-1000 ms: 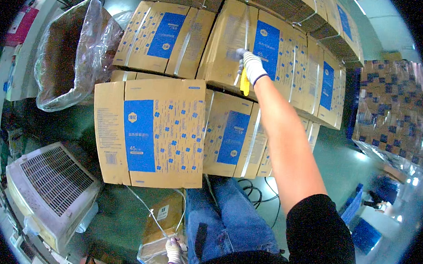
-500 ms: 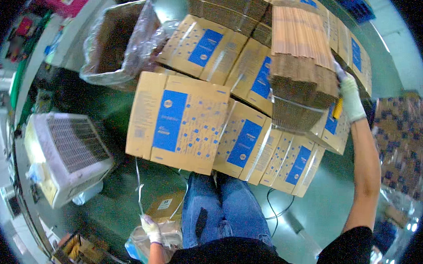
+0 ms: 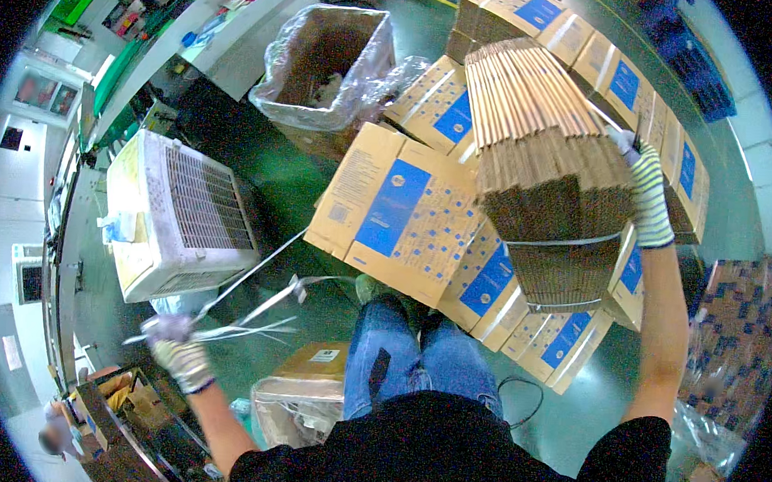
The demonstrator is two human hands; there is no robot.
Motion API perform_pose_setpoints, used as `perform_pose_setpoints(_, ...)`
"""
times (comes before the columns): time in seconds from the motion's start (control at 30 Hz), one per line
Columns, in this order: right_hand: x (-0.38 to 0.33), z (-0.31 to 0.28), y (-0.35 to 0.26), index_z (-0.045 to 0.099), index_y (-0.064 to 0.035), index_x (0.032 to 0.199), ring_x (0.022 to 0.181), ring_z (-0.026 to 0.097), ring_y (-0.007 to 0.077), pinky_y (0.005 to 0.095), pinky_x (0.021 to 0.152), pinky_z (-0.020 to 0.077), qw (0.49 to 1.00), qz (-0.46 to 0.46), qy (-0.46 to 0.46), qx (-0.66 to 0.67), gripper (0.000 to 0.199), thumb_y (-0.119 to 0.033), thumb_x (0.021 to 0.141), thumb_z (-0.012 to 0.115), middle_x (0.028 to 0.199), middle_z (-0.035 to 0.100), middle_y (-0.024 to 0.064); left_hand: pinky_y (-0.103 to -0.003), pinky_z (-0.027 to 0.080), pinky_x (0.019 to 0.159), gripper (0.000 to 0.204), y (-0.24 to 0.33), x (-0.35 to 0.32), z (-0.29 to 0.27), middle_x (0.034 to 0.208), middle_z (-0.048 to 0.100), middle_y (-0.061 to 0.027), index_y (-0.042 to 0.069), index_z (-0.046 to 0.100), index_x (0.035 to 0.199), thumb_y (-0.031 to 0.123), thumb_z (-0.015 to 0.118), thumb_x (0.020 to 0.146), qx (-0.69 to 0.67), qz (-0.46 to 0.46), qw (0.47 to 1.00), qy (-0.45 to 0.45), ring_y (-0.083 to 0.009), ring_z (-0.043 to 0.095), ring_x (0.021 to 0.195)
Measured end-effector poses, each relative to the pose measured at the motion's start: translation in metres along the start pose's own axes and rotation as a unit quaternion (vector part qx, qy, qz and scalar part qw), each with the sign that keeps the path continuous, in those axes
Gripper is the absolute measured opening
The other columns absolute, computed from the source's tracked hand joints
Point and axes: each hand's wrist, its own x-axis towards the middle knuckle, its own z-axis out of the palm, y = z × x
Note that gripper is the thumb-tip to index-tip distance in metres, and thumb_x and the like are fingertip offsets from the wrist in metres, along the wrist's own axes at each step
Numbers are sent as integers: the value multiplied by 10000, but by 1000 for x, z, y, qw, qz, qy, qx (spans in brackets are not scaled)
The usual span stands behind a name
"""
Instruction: The person moves flattened cardboard boxes to a table and uses a utility knife to cut plastic straps from a stack of boxes, then places the cut straps into a trash bin.
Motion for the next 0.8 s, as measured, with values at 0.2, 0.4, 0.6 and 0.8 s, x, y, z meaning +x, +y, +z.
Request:
perform_pose_setpoints(0.2, -108, 208, -132, 568, -47, 676, 578, 471, 102, 282, 551, 423, 992, 59, -109, -11, 240, -248, 683, 701, 614, 545, 10, -260, 430, 564, 163, 300, 29, -92, 761, 504, -43, 28, 483, 885, 176, 477, 816, 49, 160, 973, -157, -140, 515, 657)
perform_pose_setpoints(0.4, -177, 425, -109, 542, 2, 927, 750, 583, 255, 351, 692, 460, 963, 152, -217, 46, 342, -262, 729, 631, 821, 599, 158, -293, 436, 792, 284, 266, 114, -92, 995, 514, -87, 16, 468, 1046, 116, 505, 783, 796, 364, 471, 111, -209, 515, 896)
perform_pose_setpoints(0.6, -146, 381, -119, 538, -24, 955, 826, 569, 310, 364, 752, 444, 979, 98, -162, -73, 316, -277, 766, 553, 902, 588, 181, -380, 418, 711, 138, 25, 162, -87, 740, 560, -118, 28, 576, 712, 132, 487, 734, 840, 52, 509, -182, -249, 546, 758)
perform_pose_setpoints(0.8, -153, 232, 91, 575, -29, 823, 494, 522, 189, 344, 459, 417, 920, 377, 73, -79, 432, -457, 780, 540, 642, 564, 82, -360, 404, 665, 275, -176, 165, -63, 725, 551, -141, 16, 549, 802, 255, 419, 841, 612, -167, 747, -199, -275, 521, 700)
